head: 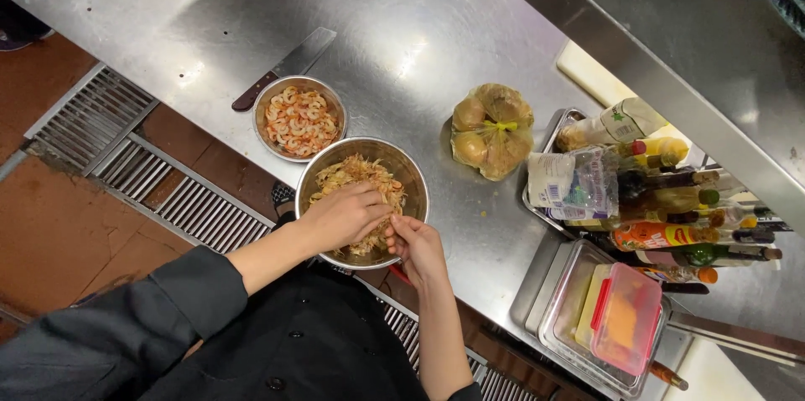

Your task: A person in a kitchen environment is manually removing the shells from shrimp and placing the meat into a separate bowl.

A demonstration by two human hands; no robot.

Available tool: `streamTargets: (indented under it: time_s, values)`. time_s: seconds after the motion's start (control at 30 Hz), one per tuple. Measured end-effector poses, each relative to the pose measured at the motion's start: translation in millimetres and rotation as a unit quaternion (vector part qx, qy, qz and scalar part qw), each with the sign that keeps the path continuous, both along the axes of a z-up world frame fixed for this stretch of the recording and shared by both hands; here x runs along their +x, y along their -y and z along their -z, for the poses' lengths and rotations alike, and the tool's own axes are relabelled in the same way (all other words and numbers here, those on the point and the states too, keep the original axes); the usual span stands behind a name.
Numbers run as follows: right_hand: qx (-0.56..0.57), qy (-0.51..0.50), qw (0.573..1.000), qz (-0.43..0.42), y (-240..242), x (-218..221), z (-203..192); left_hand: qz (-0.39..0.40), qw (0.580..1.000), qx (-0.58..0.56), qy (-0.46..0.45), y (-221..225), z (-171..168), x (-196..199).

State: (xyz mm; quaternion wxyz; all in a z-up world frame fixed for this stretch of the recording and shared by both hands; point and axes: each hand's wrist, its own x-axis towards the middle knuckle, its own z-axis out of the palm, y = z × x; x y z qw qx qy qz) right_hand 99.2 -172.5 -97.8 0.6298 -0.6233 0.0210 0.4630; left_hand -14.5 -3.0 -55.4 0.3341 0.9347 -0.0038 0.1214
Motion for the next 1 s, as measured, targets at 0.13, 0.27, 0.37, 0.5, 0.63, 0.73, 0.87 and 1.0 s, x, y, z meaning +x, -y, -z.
streamTargets:
  time_s: [0.13, 0.27, 0.37, 0.5, 0.63, 0.73, 0.87, 1.0]
  values:
    - [0.0, 0.024, 0.998, -0.058, 4, 7, 1, 0.053, 0.987, 0.128, 0.078, -2, 38, 0]
    - [-0.017, 0.098, 0.99, -0.104, -5, 4, -15, 0.055, 0.994, 0.09, 0.009, -7, 11, 0]
    - [-0.016, 0.126, 0.987, -0.094, -8, 1, -19, -0.005, 0.998, -0.052, -0.022, -8, -14, 0]
    - [-0.002, 0.125, 0.99, -0.058, -10, -3, -17, -0.063, 0.992, -0.096, -0.052, -13, 4, -1]
    - [0.014, 0.105, 0.994, -0.006, -8, -5, -14, -0.09, 0.987, -0.084, -0.103, -18, 16, -7]
    - [0.026, 0.074, 0.997, 0.015, -6, -6, -10, -0.092, 0.982, -0.118, -0.12, -19, 5, -11]
    - [0.058, 0.019, 0.998, 0.035, -4, -6, -10, -0.12, 0.972, -0.153, -0.135, -16, 8, -13]
    - [0.082, -0.013, 0.996, 0.043, -5, -9, -7, -0.104, 0.968, -0.148, -0.175, -9, -4, -9]
